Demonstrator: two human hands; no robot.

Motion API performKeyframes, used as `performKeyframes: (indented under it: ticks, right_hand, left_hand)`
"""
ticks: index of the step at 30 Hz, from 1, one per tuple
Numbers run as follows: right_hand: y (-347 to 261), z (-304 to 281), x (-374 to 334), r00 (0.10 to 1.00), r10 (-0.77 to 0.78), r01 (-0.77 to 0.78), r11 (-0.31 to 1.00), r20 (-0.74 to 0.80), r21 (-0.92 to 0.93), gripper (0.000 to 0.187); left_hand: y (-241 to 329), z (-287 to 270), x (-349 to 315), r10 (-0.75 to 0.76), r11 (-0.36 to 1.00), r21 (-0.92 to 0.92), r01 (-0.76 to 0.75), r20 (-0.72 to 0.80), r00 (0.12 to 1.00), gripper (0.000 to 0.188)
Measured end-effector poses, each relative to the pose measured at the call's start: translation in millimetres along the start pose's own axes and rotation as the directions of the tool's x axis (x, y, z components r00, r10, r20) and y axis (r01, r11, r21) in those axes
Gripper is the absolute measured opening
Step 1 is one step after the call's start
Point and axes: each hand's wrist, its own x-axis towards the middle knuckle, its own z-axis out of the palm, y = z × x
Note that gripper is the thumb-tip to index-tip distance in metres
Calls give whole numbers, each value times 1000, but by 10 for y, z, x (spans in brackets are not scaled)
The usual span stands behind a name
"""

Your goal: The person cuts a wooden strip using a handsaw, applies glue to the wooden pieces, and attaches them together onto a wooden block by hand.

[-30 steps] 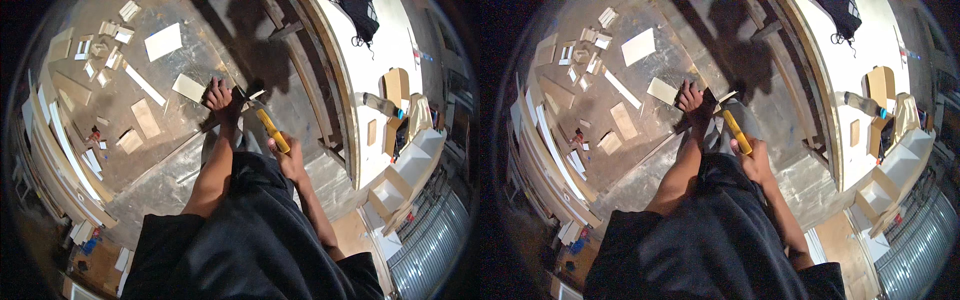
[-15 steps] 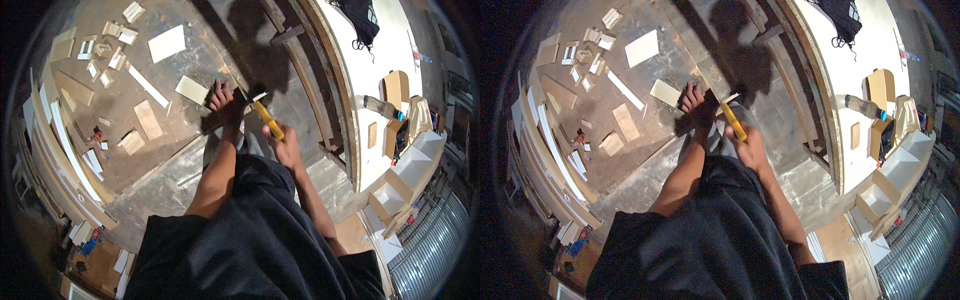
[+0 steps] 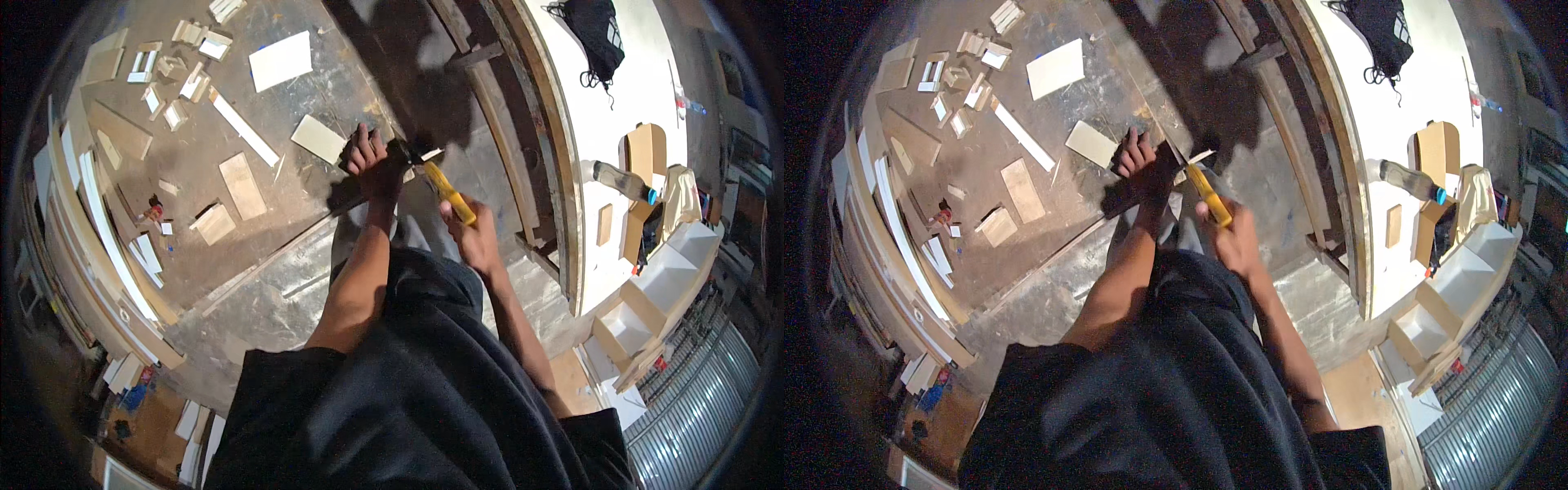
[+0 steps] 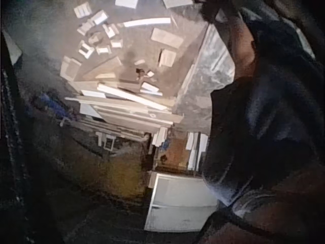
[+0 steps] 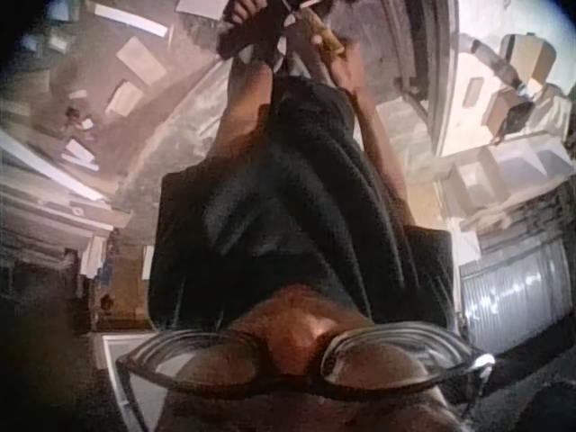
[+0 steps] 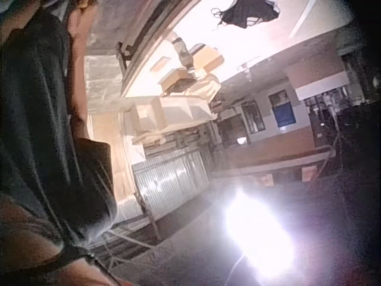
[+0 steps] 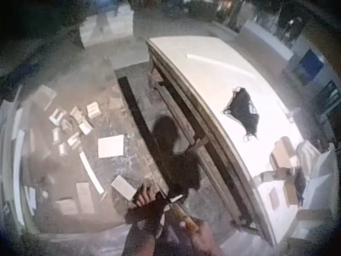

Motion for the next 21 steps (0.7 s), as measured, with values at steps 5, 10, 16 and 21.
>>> performKeyframes:
  ticks: [5,10,16,21]
  right_hand:
    - [80,-24,-105,999,-28,28,1000,41,-8,51]
    - [17,-94,-95,999,-5,7,999,40,-50,47]
    - [-24,-48,-61,997,-52,58,993,65,-104,47]
    - [71,19,-131,1000,-27,27,998,-1,-54,42]
  left_hand:
    - [-106,216,-101,-19,995,99,28,-84,996,45]
    - [-34,102,22,-53,999,0,53,6,999,43]
    - [-42,105,-82,-13,1000,-14,12,-64,998,44]
    - [-91,130,-2,6,999,47,-1,-103,995,49]
